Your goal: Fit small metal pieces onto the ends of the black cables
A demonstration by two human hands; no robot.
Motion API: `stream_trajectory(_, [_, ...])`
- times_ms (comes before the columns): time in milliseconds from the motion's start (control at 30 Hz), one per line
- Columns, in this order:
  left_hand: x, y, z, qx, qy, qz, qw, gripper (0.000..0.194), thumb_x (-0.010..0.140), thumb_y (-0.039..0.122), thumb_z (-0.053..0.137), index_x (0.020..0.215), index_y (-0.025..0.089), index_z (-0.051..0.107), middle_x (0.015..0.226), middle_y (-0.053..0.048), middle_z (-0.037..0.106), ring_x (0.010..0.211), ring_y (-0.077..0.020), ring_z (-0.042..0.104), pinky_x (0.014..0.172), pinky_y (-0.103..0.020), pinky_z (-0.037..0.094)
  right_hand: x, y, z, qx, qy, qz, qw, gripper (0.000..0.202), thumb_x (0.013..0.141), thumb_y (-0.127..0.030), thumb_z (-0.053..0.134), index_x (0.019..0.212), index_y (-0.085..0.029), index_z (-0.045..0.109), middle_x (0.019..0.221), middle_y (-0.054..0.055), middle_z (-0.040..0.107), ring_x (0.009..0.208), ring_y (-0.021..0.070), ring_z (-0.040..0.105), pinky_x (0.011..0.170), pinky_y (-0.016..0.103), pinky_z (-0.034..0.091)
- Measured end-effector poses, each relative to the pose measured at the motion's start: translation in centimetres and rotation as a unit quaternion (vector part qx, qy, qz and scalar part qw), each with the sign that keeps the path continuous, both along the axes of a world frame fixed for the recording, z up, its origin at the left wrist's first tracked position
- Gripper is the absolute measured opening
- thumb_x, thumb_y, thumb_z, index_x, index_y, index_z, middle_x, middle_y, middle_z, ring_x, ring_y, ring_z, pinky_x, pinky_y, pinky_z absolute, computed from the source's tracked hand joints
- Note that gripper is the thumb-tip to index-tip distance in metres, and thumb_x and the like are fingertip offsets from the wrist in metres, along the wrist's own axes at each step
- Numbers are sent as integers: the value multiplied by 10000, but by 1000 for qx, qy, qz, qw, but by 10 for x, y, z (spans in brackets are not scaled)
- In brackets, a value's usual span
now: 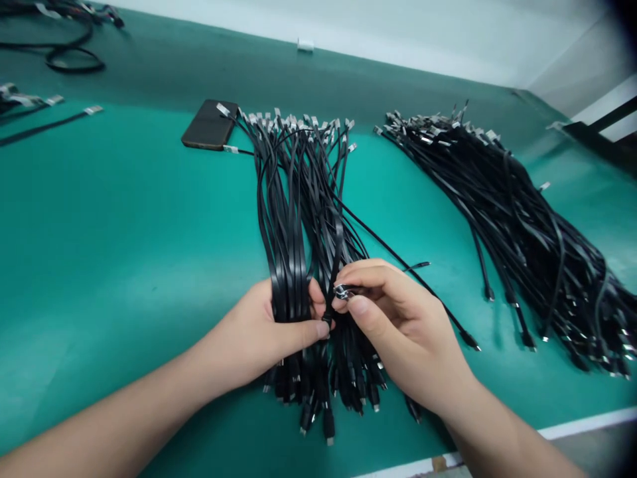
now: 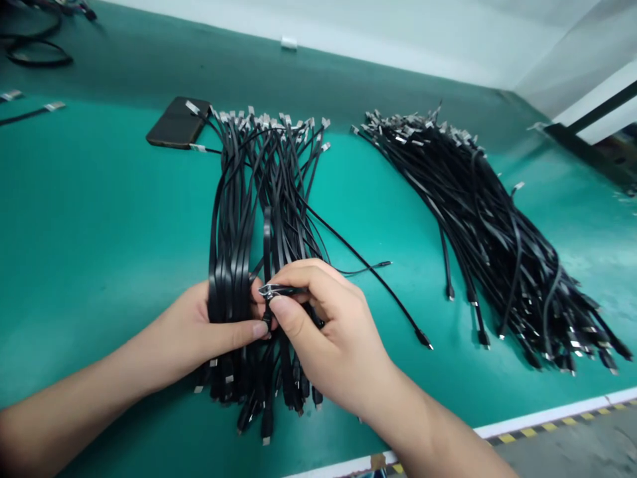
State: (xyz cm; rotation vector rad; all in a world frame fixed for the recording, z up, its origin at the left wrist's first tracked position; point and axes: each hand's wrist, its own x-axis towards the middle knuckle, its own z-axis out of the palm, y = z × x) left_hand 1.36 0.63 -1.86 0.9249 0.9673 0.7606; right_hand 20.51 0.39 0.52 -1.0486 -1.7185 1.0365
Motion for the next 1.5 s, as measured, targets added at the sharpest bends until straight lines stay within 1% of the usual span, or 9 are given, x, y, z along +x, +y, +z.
stream_trajectory(200, [3, 1, -1, -34, -63, 4, 997, 234, 686, 77, 836, 831, 186, 688, 762, 40, 741, 763, -141, 699, 749, -261, 562, 0, -1, 3, -14, -13, -13, 1000, 79, 975, -184, 609, 988, -213, 682, 1024, 58, 682, 855, 167, 695, 685, 284, 617])
stream_trajectory(467, [3, -2, -3, -21, -23, 29, 999, 244, 699, 155, 851, 847, 189, 661, 797, 1, 756, 844, -200, 742, 796, -325, 596, 7, -1, 7, 7, -23, -50, 998, 108, 987, -174, 590, 1036, -202, 682, 1047, 51, 681, 836, 139, 705, 759, 289, 600])
stream_trajectory(533, [4, -3, -3, -18, -22, 37, 999, 280, 680, 154, 854, 860, 194, 644, 792, 6, 747, 825, -190, 729, 784, -318, 588, 9, 0, 8, 22, -36, -48, 998, 116, 998, -192, 574, 1012, -203, 689, 1072, 62, 678, 893, 152, 701, 782, 295, 596])
stream_trajectory(600, [4, -3, -1, -18, -19, 44, 999, 323, 642, 149, 867, 852, 197, 626, 756, 29, 712, 744, -159, 691, 720, -288, 569, 10, -1, 9, 24, -65, -41, 997, 129, 1010, -207, 559, 980, -212, 685, 1019, 51, 687, 885, 156, 691, 736, 282, 581])
stream_trajectory(767, [4, -1, 5, -18, 19, 40, 999, 357, 598, 141, 874, 822, 201, 603, 676, 82, 594, 555, -90, 523, 531, -222, 454, 11, -8, 12, 36, -171, -13, 985, 57, 977, -200, 610, 955, -218, 660, 734, -23, 670, 584, 117, 588, 544, 249, 482])
stream_trajectory(867, [4, -1, 7, -31, 13, 41, 999, 372, 584, 120, 876, 818, 199, 597, 659, 90, 589, 553, -85, 514, 512, -206, 429, 9, -10, 13, 54, -215, 1, 975, 61, 960, -177, 620, 923, -203, 661, 700, -24, 662, 550, 110, 573, 509, 241, 453])
stream_trajectory(1000, [5, -1, 8, -49, 7, 53, 997, 374, 577, 121, 874, 807, 199, 588, 635, 98, 580, 549, -81, 510, 505, -195, 420, 7, -11, 13, 32, -251, 14, 967, 100, 972, -175, 597, 906, -203, 666, 678, -22, 658, 524, 111, 572, 478, 242, 440])
stream_trajectory(1200, [5, -3, 7, -45, 36, 64, 996, 331, 609, 170, 863, 790, 202, 589, 632, 94, 560, 546, -80, 490, 490, -192, 402, 5, -14, 12, 19, -257, 7, 966, 208, 979, -199, 591, 772, -221, 589, 686, -18, 676, 525, 110, 598, 457, 235, 444])
stream_trajectory(1500, [7, -3, 7, -44, 38, 68, 996, 334, 601, 159, 858, 795, 200, 589, 626, 101, 559, 548, -76, 492, 507, -189, 402, 5, -17, 9, 24, -251, 6, 968, 125, 976, -195, 593, 870, -217, 656, 716, -14, 697, 543, 114, 615, 460, 236, 456])
